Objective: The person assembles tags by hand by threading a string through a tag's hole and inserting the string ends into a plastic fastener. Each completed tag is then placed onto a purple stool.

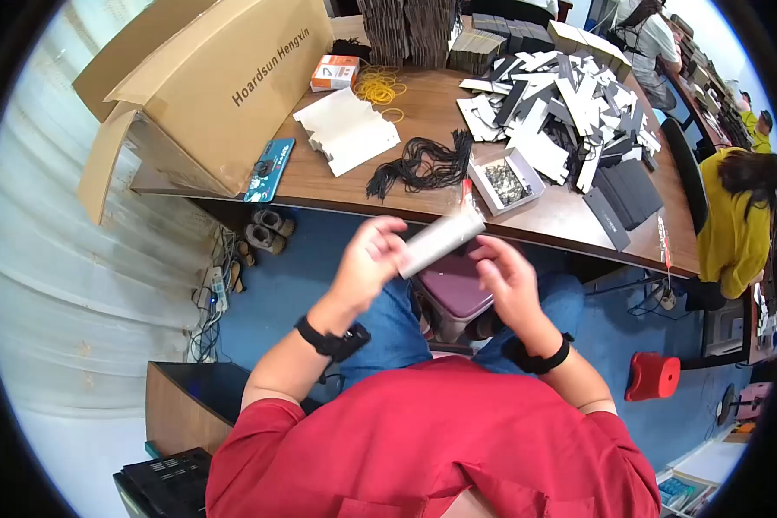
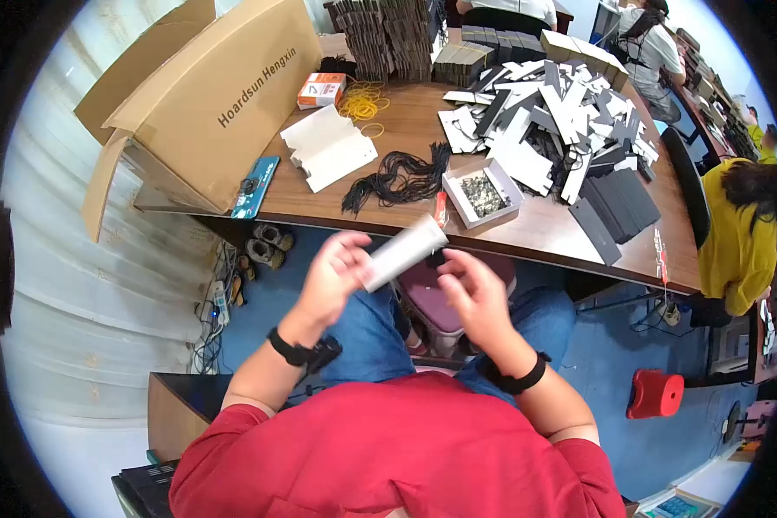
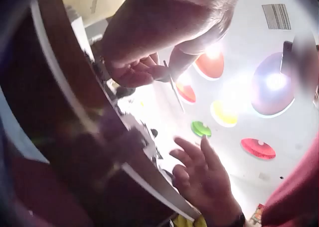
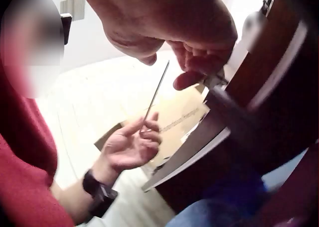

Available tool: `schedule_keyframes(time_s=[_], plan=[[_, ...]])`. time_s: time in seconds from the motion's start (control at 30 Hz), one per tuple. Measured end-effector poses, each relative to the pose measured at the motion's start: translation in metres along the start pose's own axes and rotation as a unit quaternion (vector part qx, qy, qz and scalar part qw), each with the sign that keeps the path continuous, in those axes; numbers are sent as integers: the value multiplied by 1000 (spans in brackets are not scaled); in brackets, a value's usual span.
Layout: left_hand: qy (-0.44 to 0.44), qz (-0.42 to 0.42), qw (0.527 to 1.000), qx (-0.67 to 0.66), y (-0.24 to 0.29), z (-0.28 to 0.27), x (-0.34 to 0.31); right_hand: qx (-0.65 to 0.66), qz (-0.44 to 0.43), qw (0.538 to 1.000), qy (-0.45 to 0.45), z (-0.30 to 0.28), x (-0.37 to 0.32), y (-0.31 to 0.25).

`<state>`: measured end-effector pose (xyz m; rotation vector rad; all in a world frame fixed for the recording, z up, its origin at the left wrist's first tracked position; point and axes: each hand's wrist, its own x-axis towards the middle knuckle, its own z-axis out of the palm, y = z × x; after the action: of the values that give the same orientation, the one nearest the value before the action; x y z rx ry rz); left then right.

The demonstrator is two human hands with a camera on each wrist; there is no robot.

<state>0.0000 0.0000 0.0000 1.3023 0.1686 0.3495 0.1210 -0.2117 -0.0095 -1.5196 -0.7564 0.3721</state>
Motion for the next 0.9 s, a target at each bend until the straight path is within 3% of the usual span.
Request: schedule_keyframes(time_s=[0.07, 0.17, 0.23, 0.43, 0.6, 0.8, 0.9], plan=[[-36, -50, 998, 9, -18, 17, -21, 141, 131, 981, -25, 18, -10, -11], [-92, -103, 990, 19, -68, 9, -22, 146, 163, 976, -18, 26, -5, 22], [-106, -137, 973, 155, -78, 5, -22, 60, 160, 985, -14, 28, -2, 39], [4, 28, 952, 304, -74, 19, 14, -184, 75, 980, -3, 22, 16, 54], [10, 77, 946, 315, -69, 33, 35, -307, 49, 951, 9, 21, 15, 33], [40, 41, 955, 290, -81, 34, 43, -244, 64, 968, 3, 20, 20, 42], [53, 70, 947, 310, -75, 37, 49, -188, 146, 971, -2, 18, 26, 59]])
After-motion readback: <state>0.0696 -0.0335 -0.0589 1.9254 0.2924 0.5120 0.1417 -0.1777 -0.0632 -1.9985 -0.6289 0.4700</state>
